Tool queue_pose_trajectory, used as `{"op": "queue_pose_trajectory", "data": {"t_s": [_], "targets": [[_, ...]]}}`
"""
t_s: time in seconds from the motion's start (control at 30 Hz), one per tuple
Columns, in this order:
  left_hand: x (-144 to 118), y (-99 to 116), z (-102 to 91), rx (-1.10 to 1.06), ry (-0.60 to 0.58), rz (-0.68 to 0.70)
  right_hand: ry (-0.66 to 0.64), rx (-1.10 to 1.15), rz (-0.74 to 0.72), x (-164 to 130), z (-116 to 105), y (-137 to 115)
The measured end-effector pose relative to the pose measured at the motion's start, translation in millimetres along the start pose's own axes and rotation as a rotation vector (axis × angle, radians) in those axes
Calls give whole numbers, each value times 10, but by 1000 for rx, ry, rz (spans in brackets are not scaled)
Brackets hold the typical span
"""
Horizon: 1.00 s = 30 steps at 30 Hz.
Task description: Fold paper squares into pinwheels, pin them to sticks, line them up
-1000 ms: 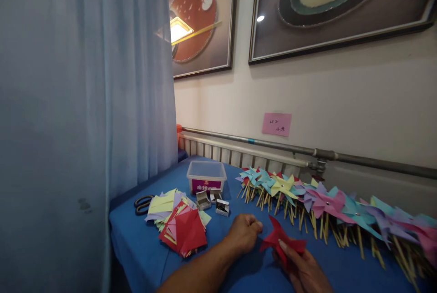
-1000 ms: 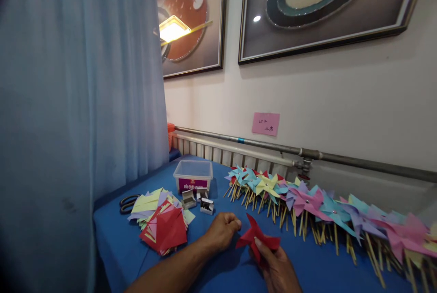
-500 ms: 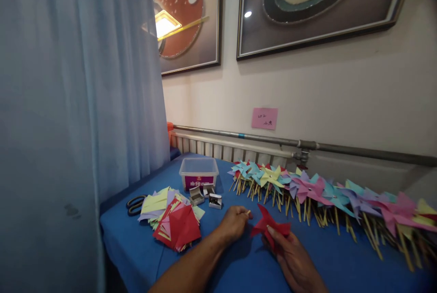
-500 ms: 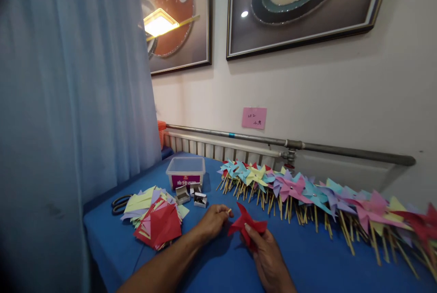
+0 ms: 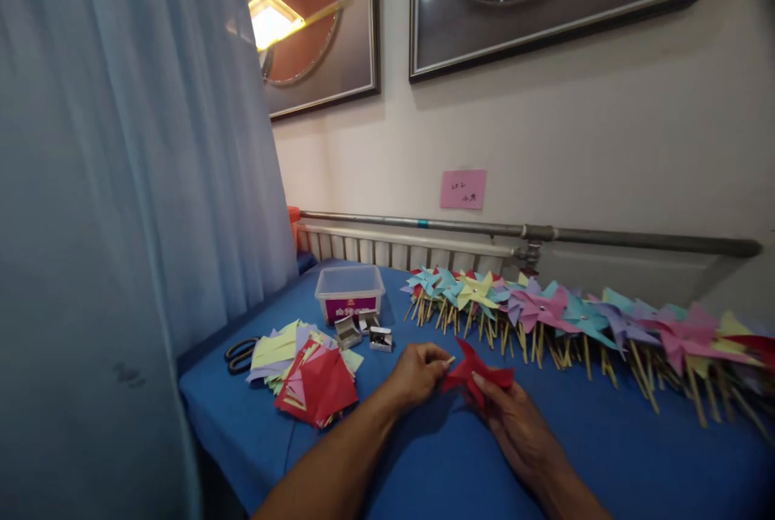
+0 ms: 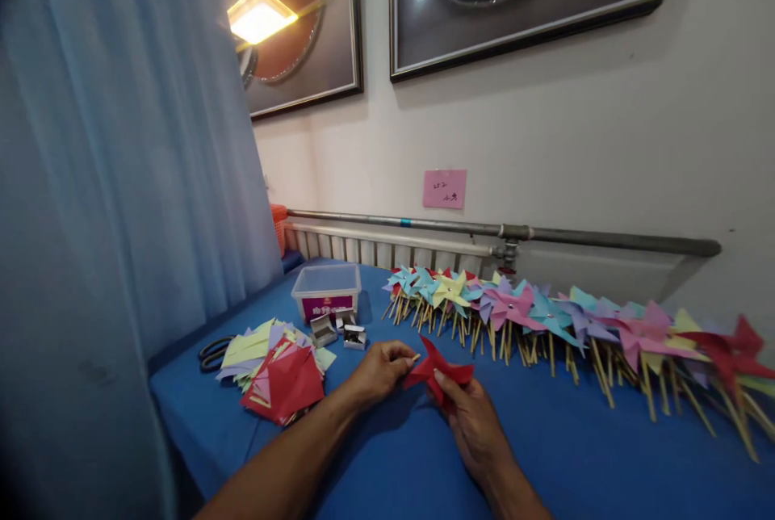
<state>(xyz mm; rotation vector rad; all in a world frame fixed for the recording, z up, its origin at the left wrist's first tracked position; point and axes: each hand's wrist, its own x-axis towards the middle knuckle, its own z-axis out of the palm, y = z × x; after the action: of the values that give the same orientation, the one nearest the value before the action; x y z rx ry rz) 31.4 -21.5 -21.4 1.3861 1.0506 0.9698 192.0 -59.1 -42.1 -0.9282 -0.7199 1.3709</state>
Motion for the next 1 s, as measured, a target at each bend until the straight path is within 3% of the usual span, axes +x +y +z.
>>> {"op": "queue_pose_trajectory", "data": {"t_s": [0.17, 0.3, 0.4, 0.6, 0.77, 1.0], "targets": [[-19, -1, 12, -34, -26, 23, 19, -196, -165, -23, -6, -66], [-36, 51, -17, -70, -68, 53, -96, -488, -320, -139, 50, -159], [-48, 82, -59, -45, -69, 61, -129, -558, -369, -189, 74, -178], [-66, 79, -107, 32, -159, 85, -177, -542, -371, -181, 48, -172], [-100, 125, -98, 12, -229, 78, -59, -470, -361, -154, 63, -176], [-101, 107, -60, 6, -228, 57, 14, -260, -274, -69, 84, -82]]}}
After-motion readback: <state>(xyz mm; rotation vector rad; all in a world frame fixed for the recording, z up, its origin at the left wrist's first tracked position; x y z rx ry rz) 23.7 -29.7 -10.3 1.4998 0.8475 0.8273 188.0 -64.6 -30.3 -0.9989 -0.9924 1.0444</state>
